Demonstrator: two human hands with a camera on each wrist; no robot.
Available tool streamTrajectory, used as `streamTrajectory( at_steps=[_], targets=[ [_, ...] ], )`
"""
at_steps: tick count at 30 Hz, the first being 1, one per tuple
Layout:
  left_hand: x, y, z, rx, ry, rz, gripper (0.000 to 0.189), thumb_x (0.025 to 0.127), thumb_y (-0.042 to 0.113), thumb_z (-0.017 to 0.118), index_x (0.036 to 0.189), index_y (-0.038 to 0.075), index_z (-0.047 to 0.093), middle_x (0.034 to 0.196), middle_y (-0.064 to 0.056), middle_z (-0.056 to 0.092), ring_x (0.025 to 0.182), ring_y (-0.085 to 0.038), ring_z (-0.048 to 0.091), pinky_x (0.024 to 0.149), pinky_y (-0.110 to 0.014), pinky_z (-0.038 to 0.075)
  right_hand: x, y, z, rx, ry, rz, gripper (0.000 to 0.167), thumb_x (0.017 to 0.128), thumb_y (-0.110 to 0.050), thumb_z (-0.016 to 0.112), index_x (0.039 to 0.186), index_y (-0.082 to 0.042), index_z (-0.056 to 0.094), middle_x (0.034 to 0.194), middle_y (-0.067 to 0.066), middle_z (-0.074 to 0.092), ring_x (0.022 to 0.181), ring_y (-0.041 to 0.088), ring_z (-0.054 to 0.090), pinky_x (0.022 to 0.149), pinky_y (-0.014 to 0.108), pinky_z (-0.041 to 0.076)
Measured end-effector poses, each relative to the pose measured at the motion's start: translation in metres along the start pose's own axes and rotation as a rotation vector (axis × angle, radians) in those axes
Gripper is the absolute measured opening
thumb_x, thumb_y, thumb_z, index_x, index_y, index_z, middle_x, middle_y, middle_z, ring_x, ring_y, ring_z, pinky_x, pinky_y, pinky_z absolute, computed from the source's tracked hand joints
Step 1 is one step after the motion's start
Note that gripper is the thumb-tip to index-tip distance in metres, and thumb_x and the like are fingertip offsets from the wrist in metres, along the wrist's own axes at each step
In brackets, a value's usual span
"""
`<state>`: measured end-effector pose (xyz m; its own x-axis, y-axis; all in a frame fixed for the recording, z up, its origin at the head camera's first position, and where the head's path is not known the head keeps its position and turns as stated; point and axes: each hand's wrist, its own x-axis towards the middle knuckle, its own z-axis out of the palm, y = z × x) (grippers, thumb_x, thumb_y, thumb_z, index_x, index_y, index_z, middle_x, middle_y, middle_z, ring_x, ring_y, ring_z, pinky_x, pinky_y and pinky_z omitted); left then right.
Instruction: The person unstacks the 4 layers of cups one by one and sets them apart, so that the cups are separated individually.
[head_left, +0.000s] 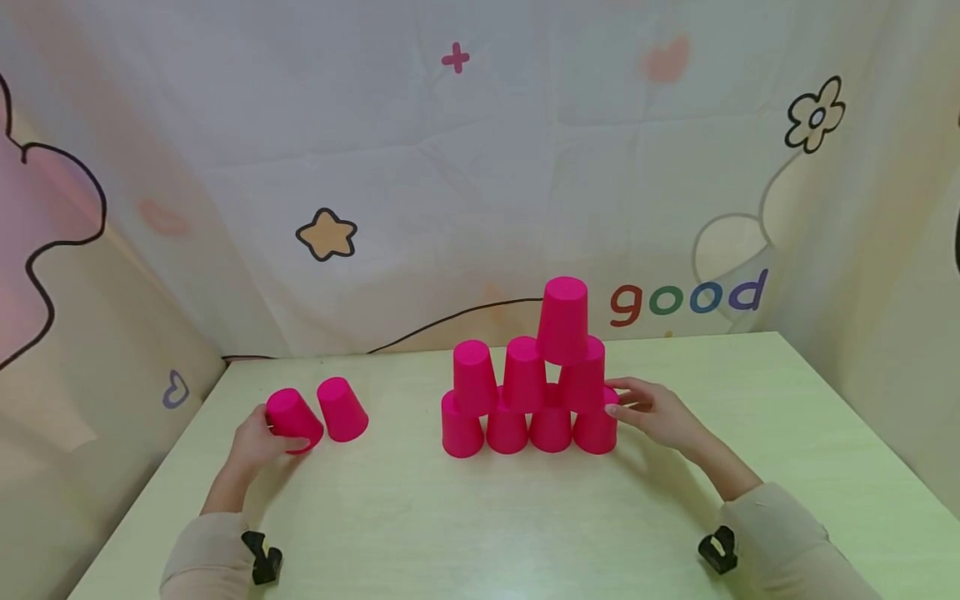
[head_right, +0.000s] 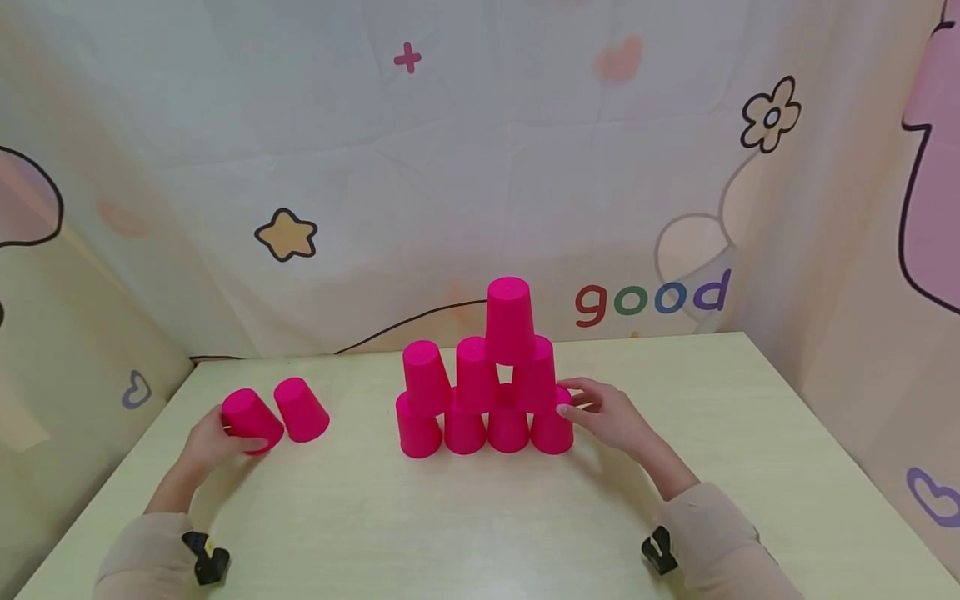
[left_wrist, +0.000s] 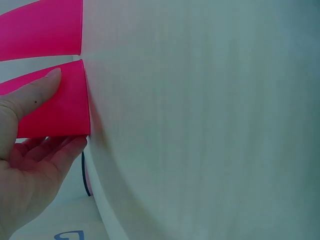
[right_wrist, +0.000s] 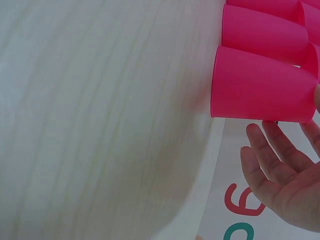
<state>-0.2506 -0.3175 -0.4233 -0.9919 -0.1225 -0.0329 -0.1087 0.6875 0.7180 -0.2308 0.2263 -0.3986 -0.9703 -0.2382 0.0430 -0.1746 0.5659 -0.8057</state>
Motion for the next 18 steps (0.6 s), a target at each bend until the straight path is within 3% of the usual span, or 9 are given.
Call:
streamTrajectory(
  at_steps=[12, 18],
  targets=[
    [-0.001, 0.009, -0.002, -0.019, -0.025, -0.019, 0.085, 0.076, 0.013, 0.072, 0.135, -0.011, 0.017, 0.128, -0.031, 0.034, 0.114, -0.048, 0.036, 0.087, -0.052, 0.044, 0.000, 0.000, -0.001, 0.004, -0.001, 0.007, 0.054, 0.086, -0.031, 0.062, 0.130, -0.005, 0.045, 0.121, 0.019, 0.052, 0.104, 0.036, 0.053, 0.080, 0.044, 0.050],
    [-0.007, 0.018, -0.007, -0.025, 0.005, 0.022, 0.091, 0.077, 0.018, 0.072, 0.139, -0.007, 0.011, 0.131, -0.031, 0.031, 0.116, -0.049, 0.034, 0.085, -0.053, 0.045, 0.000, -0.001, -0.002, 0.003, -0.005, 0.009, 0.053, 0.086, -0.028, 0.062, 0.131, -0.005, 0.045, 0.121, 0.020, 0.052, 0.104, 0.036, 0.053, 0.080, 0.043, 0.050]
  ],
)
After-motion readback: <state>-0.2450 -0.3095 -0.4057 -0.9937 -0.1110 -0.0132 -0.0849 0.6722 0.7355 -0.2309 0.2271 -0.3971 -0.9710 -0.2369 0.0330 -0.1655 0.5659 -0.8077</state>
